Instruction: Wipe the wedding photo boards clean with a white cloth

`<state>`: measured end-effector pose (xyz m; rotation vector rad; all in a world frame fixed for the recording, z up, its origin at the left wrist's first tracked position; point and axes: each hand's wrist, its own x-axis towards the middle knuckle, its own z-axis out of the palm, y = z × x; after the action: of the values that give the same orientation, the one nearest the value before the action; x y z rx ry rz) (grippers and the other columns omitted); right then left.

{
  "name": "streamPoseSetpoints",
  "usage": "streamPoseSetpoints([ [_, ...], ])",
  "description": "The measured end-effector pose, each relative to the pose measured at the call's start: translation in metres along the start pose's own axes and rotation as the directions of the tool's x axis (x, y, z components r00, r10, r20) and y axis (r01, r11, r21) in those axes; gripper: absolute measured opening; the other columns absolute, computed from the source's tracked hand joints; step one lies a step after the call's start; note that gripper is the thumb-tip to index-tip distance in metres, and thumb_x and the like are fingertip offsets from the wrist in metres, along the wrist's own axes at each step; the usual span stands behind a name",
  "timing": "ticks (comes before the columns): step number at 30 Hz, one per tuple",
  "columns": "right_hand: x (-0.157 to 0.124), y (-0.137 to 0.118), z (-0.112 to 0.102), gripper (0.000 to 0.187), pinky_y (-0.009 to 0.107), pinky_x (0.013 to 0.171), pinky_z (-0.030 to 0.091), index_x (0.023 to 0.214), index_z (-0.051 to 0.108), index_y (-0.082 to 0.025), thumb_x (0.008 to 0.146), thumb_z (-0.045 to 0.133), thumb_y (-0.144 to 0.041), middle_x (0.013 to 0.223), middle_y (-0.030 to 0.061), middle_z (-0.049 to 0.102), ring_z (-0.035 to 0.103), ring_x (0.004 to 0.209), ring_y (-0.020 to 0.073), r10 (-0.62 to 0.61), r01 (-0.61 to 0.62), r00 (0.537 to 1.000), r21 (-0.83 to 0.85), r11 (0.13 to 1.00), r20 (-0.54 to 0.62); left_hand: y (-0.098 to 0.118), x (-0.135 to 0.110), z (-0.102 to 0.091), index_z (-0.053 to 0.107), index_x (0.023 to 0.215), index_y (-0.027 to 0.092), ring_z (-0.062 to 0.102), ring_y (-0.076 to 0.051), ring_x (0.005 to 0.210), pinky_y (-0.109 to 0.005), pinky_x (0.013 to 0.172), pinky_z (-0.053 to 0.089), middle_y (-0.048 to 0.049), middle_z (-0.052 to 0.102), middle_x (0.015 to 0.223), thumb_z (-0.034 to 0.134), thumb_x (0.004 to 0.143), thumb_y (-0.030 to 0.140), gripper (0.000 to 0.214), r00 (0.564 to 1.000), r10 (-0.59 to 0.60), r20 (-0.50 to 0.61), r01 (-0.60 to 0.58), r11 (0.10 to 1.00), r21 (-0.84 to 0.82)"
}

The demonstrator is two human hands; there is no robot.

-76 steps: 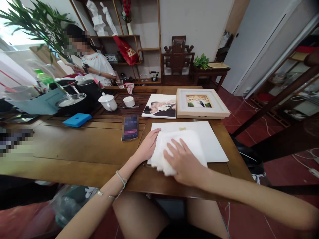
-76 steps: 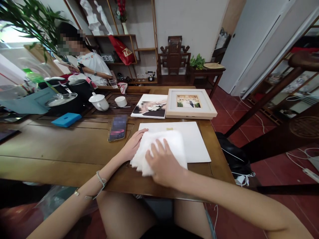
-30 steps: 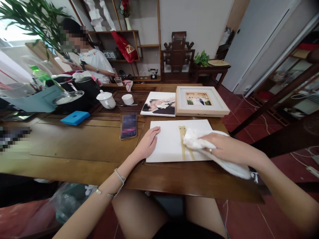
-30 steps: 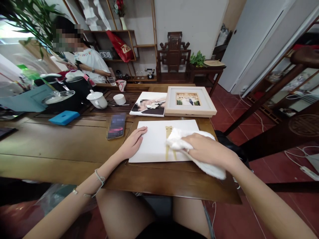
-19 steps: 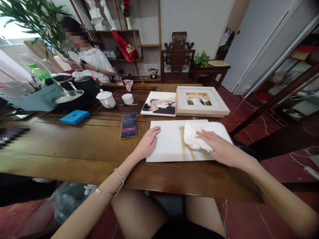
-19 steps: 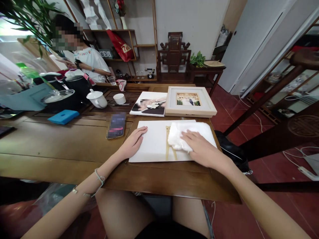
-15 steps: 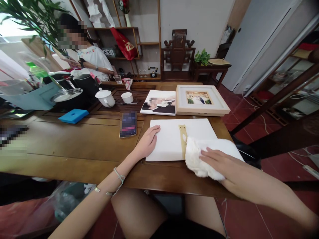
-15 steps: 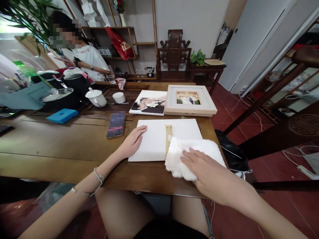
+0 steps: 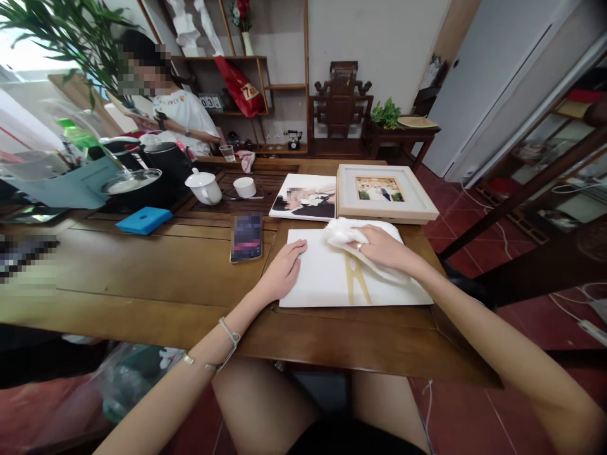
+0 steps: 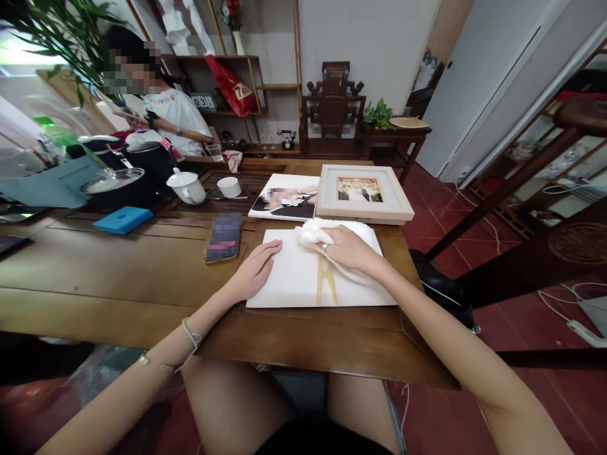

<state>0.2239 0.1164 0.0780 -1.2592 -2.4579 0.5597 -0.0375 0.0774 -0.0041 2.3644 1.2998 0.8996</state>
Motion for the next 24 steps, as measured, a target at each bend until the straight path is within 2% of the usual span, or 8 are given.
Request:
streamPoseSetpoints([
  [6,0.063,-0.039,0.026,0.022,0.032,0.081,0.041,0.095,0.067,-0.018,0.086,0.047,-0.022,0.104,0.0093,0.071,0.060,0.093,0.0242,-0.129,0.128,0.986,0.013,0.992,0.104,0.003,0.002,-0.003,0.056,0.120,0.012,0.050,-0.027,0.124,-0.050,0.108,0.040,-0.0168,0.056,0.127,0.035,0.094,0.017,0.034,1.000,-0.011,0.012,0.010,1.000,0.015],
  [10,0.079,-0.056,0.038,0.022,0.031,0.081,0.041,0.097,0.066,-0.018,0.084,0.048,-0.019,0.108,0.0080,0.070,0.059,0.094,0.0236,-0.155,0.158,0.983,-0.028,0.987,0.099,0.006,0.004,-0.006,0.058,0.118,0.014,0.051,-0.027,0.121,-0.049,0.107,0.041,-0.0154,0.058,0.121,0.036,0.092,0.016,0.034,1.000,-0.008,0.011,0.007,1.000,0.011],
  [15,0.052,-0.043,0.033,0.028,0.036,0.081,0.041,0.103,0.062,-0.014,0.081,0.045,-0.013,0.108,0.0143,0.067,0.057,0.100,0.0289,-0.140,0.152,0.986,-0.160,0.975,0.086,0.005,0.003,-0.005,0.057,0.121,0.014,0.051,-0.027,0.123,-0.049,0.108,0.040,-0.0153,0.057,0.127,0.036,0.093,0.017,0.035,1.000,-0.018,0.006,0.018,1.000,-0.023],
  [20,0.024,-0.021,0.033,0.042,0.050,0.099,0.032,0.117,0.056,-0.011,0.076,0.047,-0.009,0.127,0.0188,0.059,0.044,0.120,0.0353,-0.106,0.113,0.994,-0.315,0.942,0.039,0.001,0.001,-0.002,0.055,0.125,0.013,0.046,-0.026,0.131,-0.050,0.113,0.035,-0.0157,0.052,0.136,0.035,0.094,0.018,0.037,1.000,-0.022,-0.005,0.022,1.000,-0.016],
  [24,-0.004,-0.036,0.050,0.049,0.057,0.103,0.027,0.126,0.052,-0.009,0.077,0.047,-0.011,0.137,0.0206,0.051,0.040,0.126,0.0379,-0.092,0.101,0.995,-0.473,0.875,0.042,0.000,0.002,-0.001,0.057,0.121,0.016,0.048,-0.026,0.130,-0.050,0.111,0.038,-0.0143,0.054,0.136,0.036,0.094,0.018,0.035,1.000,-0.015,-0.003,0.015,1.000,-0.025],
])
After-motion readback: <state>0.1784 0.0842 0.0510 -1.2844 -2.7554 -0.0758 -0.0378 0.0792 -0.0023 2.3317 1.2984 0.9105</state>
